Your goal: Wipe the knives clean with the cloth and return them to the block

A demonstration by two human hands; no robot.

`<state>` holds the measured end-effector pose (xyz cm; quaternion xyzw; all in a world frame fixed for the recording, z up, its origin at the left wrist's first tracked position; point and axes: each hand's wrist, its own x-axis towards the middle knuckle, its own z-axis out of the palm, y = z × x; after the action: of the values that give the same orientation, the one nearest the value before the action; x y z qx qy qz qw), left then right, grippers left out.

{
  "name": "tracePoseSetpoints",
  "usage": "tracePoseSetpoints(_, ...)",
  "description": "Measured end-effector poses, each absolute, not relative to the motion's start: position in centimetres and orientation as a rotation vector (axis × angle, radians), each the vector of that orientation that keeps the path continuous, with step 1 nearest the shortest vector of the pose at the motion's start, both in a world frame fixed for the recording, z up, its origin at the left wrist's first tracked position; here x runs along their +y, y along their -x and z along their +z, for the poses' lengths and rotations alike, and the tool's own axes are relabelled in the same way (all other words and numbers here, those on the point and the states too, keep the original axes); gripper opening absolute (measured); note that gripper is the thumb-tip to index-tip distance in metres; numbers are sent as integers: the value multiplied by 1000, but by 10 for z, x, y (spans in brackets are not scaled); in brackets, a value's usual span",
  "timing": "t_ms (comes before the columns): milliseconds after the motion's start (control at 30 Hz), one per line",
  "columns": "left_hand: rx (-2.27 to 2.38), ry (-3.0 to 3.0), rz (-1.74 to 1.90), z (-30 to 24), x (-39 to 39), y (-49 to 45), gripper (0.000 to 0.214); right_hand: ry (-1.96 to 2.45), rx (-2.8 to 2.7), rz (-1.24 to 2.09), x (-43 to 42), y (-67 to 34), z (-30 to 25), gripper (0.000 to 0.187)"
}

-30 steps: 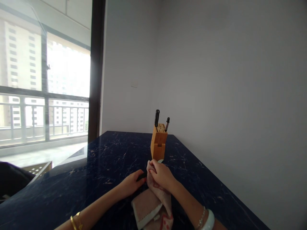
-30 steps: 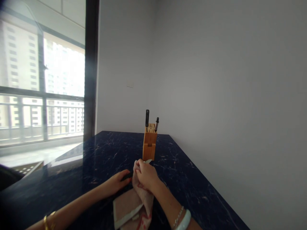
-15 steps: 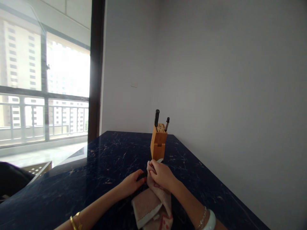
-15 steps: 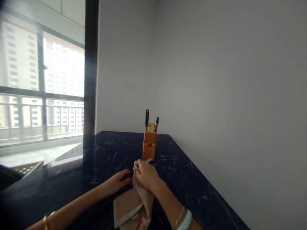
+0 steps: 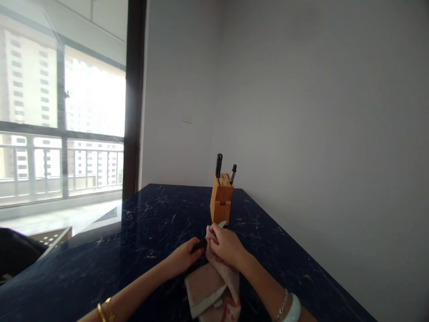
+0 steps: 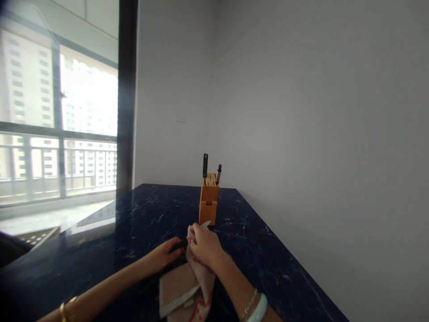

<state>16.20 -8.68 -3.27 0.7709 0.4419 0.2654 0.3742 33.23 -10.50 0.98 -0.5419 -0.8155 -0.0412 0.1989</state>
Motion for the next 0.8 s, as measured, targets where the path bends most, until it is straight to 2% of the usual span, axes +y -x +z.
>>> tracePoseSetpoints(200,1111,-1958,692,-35,-86,-162,32,1716,-2150,-99,-96,-341,9,20)
tracePoseSetpoints(433,1089,-1956,707,-37,-84,-161,35,1495,-2284,-129,-101,-333,4,16)
tracePoseSetpoints(667,1069,-1945,675,-31,-88,-159,37,1661,-2131,-101,-94,-343,6,17)
tracePoseSetpoints(800,1078,-1958,673,-30,-89,-160,37,1571,-2201,-92,-96,-338,4,18)
